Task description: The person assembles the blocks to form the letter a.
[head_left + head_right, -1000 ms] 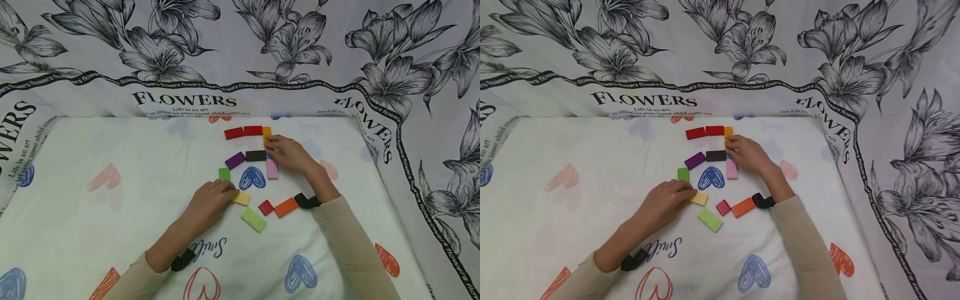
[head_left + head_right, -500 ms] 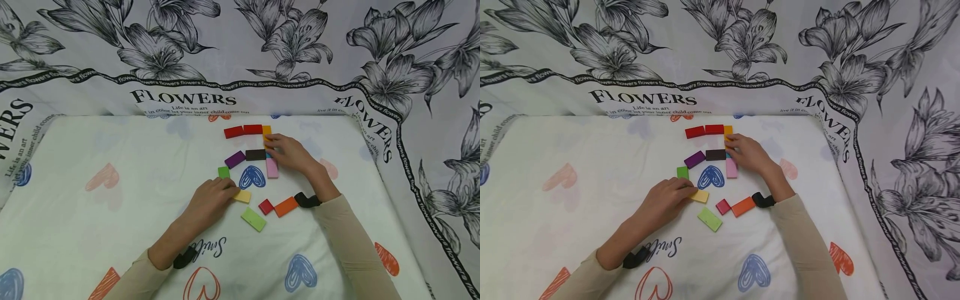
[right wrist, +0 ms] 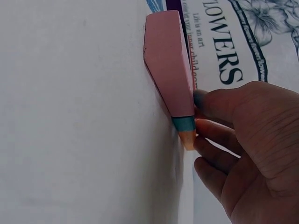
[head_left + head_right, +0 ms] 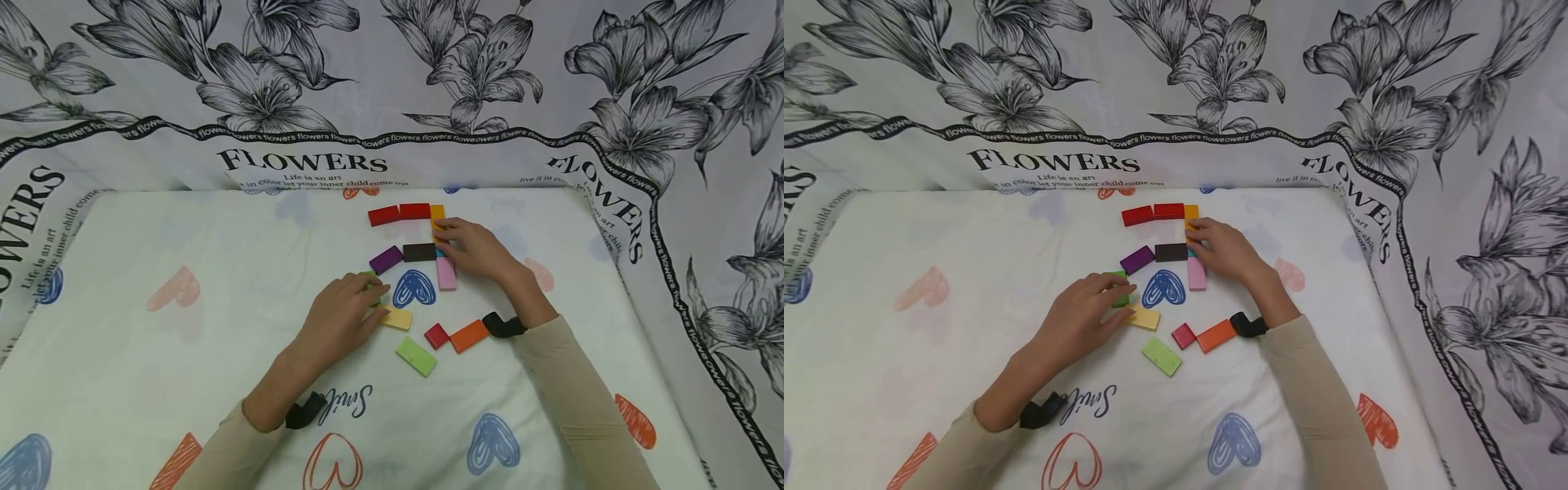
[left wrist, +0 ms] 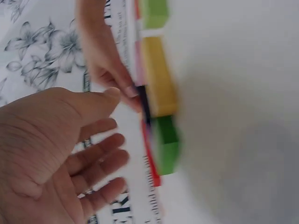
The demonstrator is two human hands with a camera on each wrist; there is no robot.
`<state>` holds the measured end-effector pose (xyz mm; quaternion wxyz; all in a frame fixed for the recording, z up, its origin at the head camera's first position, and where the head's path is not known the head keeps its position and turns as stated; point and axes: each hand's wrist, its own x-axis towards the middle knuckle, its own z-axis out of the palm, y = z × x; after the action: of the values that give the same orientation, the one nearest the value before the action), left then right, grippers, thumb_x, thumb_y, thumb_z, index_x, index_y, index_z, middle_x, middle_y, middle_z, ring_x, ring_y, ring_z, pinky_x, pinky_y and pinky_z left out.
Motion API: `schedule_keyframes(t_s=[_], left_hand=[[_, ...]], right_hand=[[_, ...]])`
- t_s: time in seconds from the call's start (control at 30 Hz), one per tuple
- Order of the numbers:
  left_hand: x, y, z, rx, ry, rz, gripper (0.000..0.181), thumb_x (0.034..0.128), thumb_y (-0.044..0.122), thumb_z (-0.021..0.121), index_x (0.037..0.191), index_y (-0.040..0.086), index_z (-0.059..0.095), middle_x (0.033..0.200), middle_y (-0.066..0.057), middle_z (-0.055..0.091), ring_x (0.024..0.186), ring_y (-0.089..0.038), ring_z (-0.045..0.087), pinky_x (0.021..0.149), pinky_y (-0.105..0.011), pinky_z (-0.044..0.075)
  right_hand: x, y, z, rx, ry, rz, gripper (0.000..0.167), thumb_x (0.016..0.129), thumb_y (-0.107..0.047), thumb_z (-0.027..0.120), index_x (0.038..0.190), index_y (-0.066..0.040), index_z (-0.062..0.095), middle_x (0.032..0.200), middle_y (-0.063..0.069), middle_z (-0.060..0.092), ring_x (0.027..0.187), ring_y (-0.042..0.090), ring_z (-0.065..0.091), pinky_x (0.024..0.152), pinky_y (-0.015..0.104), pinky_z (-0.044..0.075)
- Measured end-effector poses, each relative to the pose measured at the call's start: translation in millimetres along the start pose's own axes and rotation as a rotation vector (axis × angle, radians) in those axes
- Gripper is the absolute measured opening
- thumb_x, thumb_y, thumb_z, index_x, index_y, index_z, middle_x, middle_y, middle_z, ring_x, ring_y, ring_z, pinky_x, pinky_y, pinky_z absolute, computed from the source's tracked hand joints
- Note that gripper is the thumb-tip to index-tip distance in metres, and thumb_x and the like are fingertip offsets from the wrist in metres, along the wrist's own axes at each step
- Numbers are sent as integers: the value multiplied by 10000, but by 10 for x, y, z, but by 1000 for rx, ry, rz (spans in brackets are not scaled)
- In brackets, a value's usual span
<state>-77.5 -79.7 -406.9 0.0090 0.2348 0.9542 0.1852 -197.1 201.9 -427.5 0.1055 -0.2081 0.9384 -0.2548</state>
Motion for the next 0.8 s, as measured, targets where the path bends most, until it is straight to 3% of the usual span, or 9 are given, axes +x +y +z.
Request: schedule_keyframes(t_s=[0.17,0.33,0.47,0.8], left_hand=[[113,17,-139,19,31,-95,513,910,307,844,1353,82,716,1354,-113,717,1270,-304,684,1046,-473,598],[102,28,-133,-8,-31,-161,541,931,341,818,1377,61,696,1391,-136,704,1297,-335,673,1065,-500,583],[63,18,-48,-2,-68,-153,578,934,364,813,1403,53,677,1413,-144,688,1311,-338,660,1080,-495,573],[77,2,119,32,-82,-120,572,951,378,793,1399,41,676,1474,-153,636,1326,-330,652,1078,-475,577]], right_hand=[[48,-15,20,5,-20,-21,422,1065,-243,646,1462,-100,629,1607,96,548,1538,340,459,1262,535,393],[91,-39,43,9,-19,-17,419,1064,-252,648,1458,-110,633,1604,76,553,1537,320,464,1263,516,397],[91,-39,58,7,-21,-4,426,1063,-264,651,1463,-118,631,1612,61,545,1544,311,458,1265,511,397],[-1,-7,13,-42,-10,44,441,1052,-256,669,1471,-125,627,1629,56,527,1555,318,439,1264,526,393]])
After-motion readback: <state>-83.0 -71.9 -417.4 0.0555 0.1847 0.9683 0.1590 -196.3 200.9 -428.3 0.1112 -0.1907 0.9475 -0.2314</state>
